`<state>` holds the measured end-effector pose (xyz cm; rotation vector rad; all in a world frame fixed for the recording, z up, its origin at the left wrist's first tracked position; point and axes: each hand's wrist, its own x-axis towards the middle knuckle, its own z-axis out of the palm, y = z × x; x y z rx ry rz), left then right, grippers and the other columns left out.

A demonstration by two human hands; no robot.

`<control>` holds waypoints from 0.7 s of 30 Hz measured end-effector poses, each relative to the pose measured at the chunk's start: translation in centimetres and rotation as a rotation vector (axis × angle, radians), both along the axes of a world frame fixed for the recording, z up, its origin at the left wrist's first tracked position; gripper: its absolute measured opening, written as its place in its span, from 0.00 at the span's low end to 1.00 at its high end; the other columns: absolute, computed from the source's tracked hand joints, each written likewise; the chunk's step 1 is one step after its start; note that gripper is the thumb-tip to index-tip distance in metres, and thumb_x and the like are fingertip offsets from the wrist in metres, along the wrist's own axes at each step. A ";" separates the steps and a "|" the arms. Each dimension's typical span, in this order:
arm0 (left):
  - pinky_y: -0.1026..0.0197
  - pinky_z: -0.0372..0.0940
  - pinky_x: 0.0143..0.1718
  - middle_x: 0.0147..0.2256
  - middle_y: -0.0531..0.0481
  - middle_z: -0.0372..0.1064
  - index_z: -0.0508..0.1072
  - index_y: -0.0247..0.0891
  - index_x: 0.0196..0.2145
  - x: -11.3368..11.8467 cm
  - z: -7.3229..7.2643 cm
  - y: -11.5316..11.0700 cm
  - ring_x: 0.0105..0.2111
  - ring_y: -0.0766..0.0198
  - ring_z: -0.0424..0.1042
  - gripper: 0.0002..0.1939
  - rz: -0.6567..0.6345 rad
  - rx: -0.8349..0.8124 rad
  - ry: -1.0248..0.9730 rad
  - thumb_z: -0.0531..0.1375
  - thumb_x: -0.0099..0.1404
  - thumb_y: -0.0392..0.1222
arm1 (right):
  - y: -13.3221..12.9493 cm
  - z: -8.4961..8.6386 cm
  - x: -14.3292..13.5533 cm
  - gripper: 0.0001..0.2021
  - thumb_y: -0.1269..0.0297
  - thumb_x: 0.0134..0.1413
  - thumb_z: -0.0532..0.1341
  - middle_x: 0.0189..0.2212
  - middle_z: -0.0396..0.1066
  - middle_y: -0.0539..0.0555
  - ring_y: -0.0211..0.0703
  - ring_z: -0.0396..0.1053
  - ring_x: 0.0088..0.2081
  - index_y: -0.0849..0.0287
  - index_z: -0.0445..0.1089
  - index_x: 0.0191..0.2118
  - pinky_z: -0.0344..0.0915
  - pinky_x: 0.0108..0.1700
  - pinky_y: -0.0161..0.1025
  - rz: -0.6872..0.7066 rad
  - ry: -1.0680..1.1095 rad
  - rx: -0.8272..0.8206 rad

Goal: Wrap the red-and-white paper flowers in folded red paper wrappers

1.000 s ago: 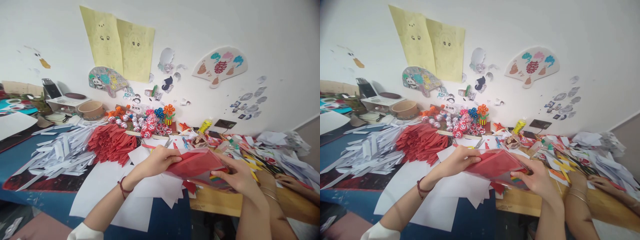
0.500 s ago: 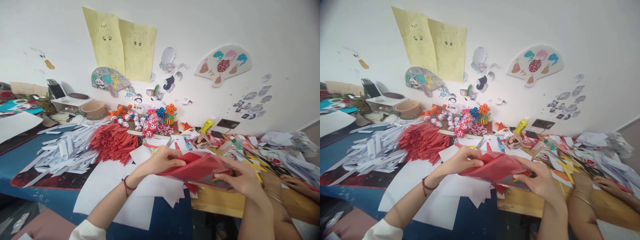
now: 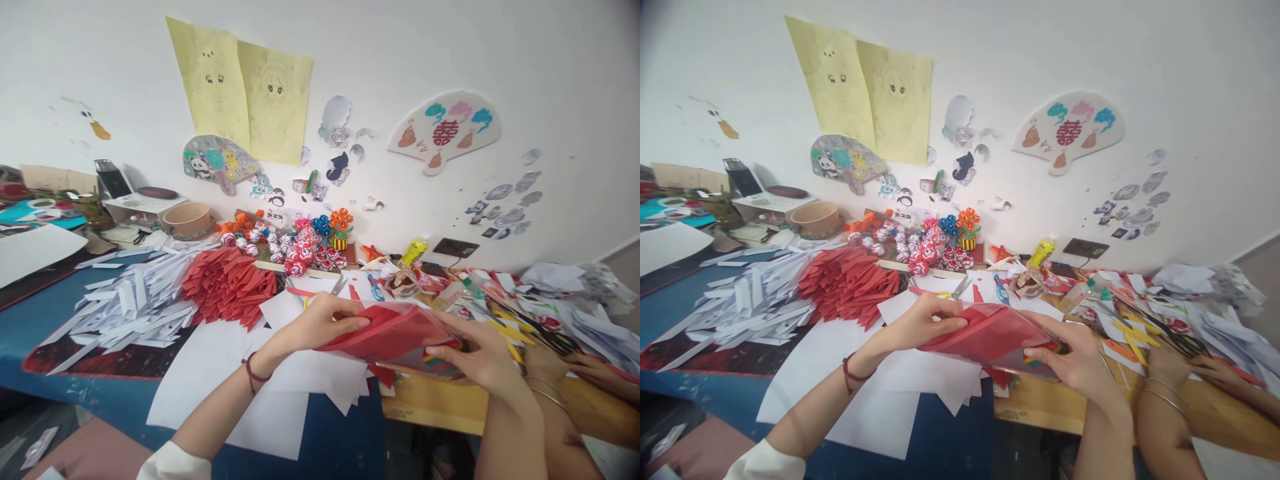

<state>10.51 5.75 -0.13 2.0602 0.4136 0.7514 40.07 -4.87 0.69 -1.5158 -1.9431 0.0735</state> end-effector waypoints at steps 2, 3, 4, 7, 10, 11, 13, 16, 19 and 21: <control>0.66 0.51 0.27 0.23 0.56 0.59 0.68 0.36 0.26 -0.2 0.4 -0.3 0.25 0.70 0.54 0.15 0.040 0.065 0.036 0.55 0.69 0.45 | 0.1 0.1 0.0 0.20 0.53 0.52 0.68 0.30 0.80 0.51 0.47 0.77 0.28 0.52 0.77 0.51 0.74 0.34 0.39 0.000 -0.002 0.002; 0.66 0.53 0.27 0.24 0.56 0.62 0.70 0.36 0.28 -0.2 0.6 -0.4 0.25 0.70 0.57 0.13 0.054 0.098 0.059 0.55 0.68 0.43 | 0.1 0.2 -0.1 0.20 0.53 0.52 0.68 0.32 0.81 0.51 0.48 0.77 0.30 0.52 0.77 0.51 0.74 0.35 0.39 0.007 -0.005 0.003; 0.67 0.54 0.27 0.24 0.55 0.65 0.72 0.36 0.30 -0.2 0.9 -0.5 0.25 0.70 0.58 0.11 0.064 0.129 0.081 0.56 0.68 0.42 | 0.2 0.2 -0.1 0.20 0.54 0.52 0.68 0.33 0.81 0.51 0.49 0.78 0.31 0.52 0.77 0.50 0.75 0.35 0.39 0.014 -0.007 0.002; 0.67 0.54 0.28 0.24 0.54 0.68 0.76 0.37 0.33 0.1 1.5 -0.4 0.24 0.70 0.61 0.09 0.108 0.224 0.123 0.56 0.67 0.39 | 0.4 0.4 -0.2 0.19 0.57 0.53 0.67 0.36 0.81 0.51 0.49 0.78 0.33 0.53 0.76 0.51 0.74 0.35 0.38 0.009 0.001 -0.016; 0.67 0.53 0.27 0.24 0.54 0.70 0.77 0.37 0.35 0.5 1.7 -0.2 0.23 0.70 0.62 0.10 0.171 0.339 0.124 0.55 0.68 0.35 | 0.7 0.4 -0.2 0.20 0.58 0.54 0.66 0.37 0.81 0.53 0.49 0.79 0.34 0.56 0.75 0.52 0.74 0.35 0.37 -0.023 0.001 -0.028; 0.67 0.53 0.26 0.24 0.54 0.70 0.77 0.37 0.35 0.6 1.8 -0.2 0.23 0.70 0.63 0.10 0.198 0.377 0.114 0.55 0.69 0.35 | 0.8 0.5 -0.1 0.20 0.58 0.55 0.65 0.38 0.81 0.53 0.49 0.79 0.34 0.56 0.74 0.53 0.74 0.35 0.38 -0.031 -0.008 -0.027; 0.67 0.54 0.27 0.24 0.53 0.71 0.77 0.37 0.35 0.5 1.9 0.0 0.23 0.70 0.65 0.11 0.276 0.450 0.061 0.55 0.70 0.37 | 0.9 0.5 0.2 0.20 0.57 0.56 0.65 0.39 0.81 0.54 0.50 0.79 0.35 0.56 0.74 0.53 0.74 0.36 0.38 -0.043 -0.029 -0.021; 0.68 0.59 0.30 0.29 0.51 0.75 0.76 0.37 0.37 -0.3 2.9 0.2 0.27 0.69 0.70 0.11 0.406 0.544 -0.068 0.54 0.72 0.39 | 0.9 0.5 0.8 0.21 0.56 0.56 0.64 0.41 0.80 0.55 0.51 0.78 0.36 0.57 0.73 0.54 0.74 0.37 0.39 -0.052 -0.024 -0.009; 0.69 0.62 0.32 0.32 0.52 0.77 0.75 0.37 0.39 -2.0 5.3 0.5 0.29 0.70 0.73 0.08 0.507 0.680 -0.125 0.56 0.71 0.39 | 0.7 0.4 1.2 0.19 0.57 0.56 0.64 0.40 0.80 0.55 0.50 0.78 0.35 0.58 0.74 0.51 0.74 0.34 0.39 -0.058 0.015 -0.016; 0.68 0.63 0.32 0.31 0.54 0.77 0.76 0.37 0.38 -3.8 7.4 0.7 0.29 0.70 0.73 0.07 0.626 0.776 -0.168 0.57 0.70 0.39 | 0.6 0.2 1.5 0.17 0.56 0.56 0.64 0.36 0.81 0.54 0.49 0.78 0.32 0.58 0.75 0.49 0.74 0.32 0.38 -0.067 0.029 -0.024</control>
